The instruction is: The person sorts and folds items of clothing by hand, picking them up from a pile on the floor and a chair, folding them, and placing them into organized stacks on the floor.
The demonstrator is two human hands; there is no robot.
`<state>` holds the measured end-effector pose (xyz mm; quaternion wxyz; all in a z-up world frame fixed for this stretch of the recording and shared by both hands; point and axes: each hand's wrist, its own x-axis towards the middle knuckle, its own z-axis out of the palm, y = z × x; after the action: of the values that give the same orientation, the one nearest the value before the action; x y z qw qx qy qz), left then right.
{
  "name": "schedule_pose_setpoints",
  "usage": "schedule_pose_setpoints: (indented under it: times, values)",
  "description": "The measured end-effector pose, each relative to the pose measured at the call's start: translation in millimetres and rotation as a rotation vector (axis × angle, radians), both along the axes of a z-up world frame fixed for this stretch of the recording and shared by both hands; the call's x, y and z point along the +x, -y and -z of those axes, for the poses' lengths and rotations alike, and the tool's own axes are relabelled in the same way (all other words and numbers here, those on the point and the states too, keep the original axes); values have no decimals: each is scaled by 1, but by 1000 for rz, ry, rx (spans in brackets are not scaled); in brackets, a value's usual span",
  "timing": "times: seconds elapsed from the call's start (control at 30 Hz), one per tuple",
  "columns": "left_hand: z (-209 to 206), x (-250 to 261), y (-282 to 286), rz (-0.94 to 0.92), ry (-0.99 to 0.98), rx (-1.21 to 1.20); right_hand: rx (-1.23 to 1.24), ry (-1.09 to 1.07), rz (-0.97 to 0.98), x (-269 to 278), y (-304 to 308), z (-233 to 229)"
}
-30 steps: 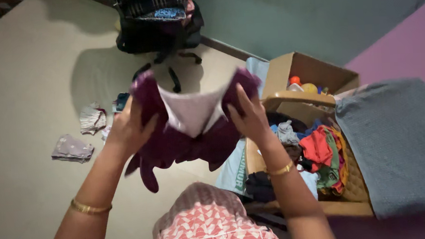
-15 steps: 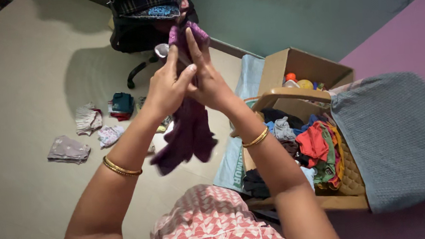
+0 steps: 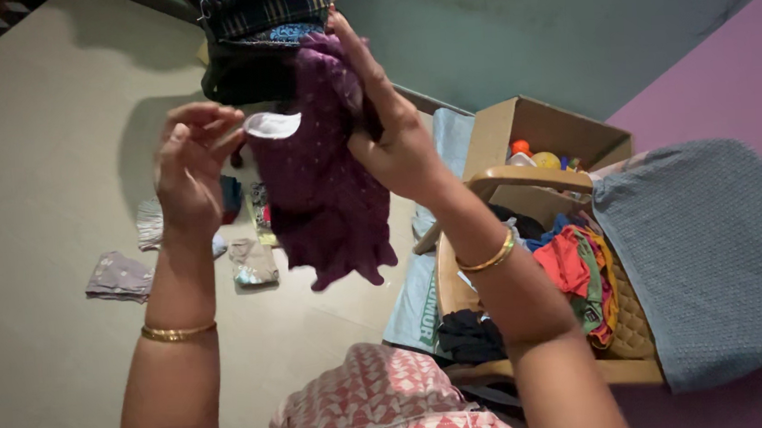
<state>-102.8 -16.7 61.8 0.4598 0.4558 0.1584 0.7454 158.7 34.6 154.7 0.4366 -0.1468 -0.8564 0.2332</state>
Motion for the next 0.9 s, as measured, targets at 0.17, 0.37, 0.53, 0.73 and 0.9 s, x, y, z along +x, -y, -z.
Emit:
schedule_pose_setpoints:
  times: [0.17, 0.37, 0.53, 0.73, 0.9]
  values:
    - [81, 15, -2, 328, 57, -600, -15, -38, -108, -3, -4, -28]
    - [153, 58, 14, 639, -17, -741, -175, -48, 116, -6, -92, -11]
    - [179, 73, 26, 776, -87, -732, -273, 62, 273, 5, -159, 92]
    - [187, 78, 29, 817, -263, -675, -589, 964, 345, 10, -139, 283]
    - [171, 72, 30, 711, -530, -537, -683, 581, 176, 34, -65, 214]
